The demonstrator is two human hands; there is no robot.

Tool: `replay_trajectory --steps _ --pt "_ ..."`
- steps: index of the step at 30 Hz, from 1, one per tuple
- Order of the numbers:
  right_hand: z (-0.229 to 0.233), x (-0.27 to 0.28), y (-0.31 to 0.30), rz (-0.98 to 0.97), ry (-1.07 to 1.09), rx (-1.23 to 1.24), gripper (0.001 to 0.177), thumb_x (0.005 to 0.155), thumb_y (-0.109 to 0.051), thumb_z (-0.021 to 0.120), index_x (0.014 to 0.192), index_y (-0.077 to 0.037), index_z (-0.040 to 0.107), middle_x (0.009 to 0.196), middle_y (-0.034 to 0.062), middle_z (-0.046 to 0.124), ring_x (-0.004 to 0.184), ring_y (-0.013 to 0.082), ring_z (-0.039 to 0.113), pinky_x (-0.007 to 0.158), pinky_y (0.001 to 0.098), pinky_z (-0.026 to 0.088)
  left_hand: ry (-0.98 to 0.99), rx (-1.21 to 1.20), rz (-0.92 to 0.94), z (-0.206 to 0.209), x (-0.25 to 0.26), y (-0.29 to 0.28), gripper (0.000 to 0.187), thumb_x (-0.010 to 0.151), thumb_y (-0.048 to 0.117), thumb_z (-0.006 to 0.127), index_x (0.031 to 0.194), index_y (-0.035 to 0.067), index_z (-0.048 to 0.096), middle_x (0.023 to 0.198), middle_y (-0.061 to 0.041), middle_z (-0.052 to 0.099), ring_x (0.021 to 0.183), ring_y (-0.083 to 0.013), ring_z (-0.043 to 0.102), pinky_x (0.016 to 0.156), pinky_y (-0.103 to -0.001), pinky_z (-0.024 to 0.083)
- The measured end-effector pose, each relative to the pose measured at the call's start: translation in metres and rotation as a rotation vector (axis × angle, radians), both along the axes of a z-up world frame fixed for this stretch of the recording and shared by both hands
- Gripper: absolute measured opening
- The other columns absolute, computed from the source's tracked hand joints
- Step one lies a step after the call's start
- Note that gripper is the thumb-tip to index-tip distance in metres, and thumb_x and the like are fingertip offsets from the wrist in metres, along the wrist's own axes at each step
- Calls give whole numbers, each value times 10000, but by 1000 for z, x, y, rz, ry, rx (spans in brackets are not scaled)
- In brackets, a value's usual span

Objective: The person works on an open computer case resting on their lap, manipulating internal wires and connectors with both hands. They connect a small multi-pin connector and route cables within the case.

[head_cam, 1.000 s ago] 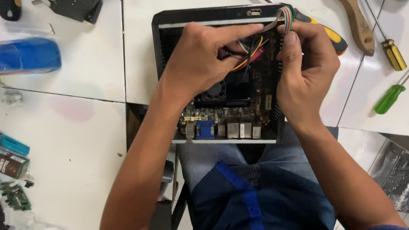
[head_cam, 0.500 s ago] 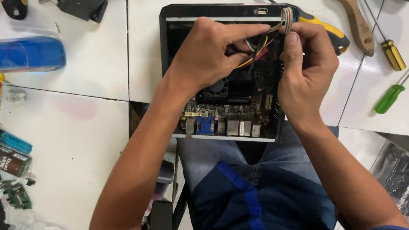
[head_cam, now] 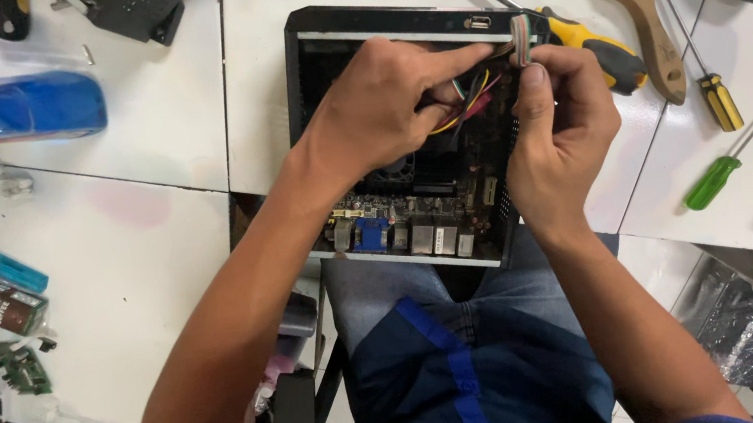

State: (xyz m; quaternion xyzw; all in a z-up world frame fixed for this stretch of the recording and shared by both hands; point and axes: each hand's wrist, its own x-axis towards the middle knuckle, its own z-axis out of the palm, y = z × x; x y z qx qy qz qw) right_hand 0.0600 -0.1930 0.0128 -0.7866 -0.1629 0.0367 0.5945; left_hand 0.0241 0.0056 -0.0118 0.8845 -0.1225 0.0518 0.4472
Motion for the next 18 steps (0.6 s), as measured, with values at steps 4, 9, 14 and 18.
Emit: replay_trajectory --steps 4,9,14,18 --pt "0 0 1 -2 -2 -8 185 1192 -163 531 1167 -9 630 949 57 541 816 141 501 786 301 427 71 -2 -6 25 3 -2 544 799 -98 747 1302 101 687 814 -19 806 797 -260 787 710 -377 567" --pt "-2 3 -4 -2 34 20 164 1182 -167 545 1155 -31 632 932 30 539 831 123 500 802 288 426 92 -55 2 22 4 -2 612 774 -95 733 1343 128 697 842 6 838 889 -159 834 801 -310 590" --pt "1 15 -36 29 509 395 110 1084 -177 659 1111 -72 678 787 46 574 677 102 480 626 221 362 37 -24 108 11 -5 1 572 814 -41 827 1357 108 725 971 -75 857 900 -163 835 859 -311 663" --pt "31 13 -54 127 539 395 175 1090 -164 670 1173 -20 724 766 73 608 661 112 529 651 207 392 39 -43 220 45 -20 0 415 943 33 846 1339 66 724 984 -50 854 853 -118 814 897 -280 681"
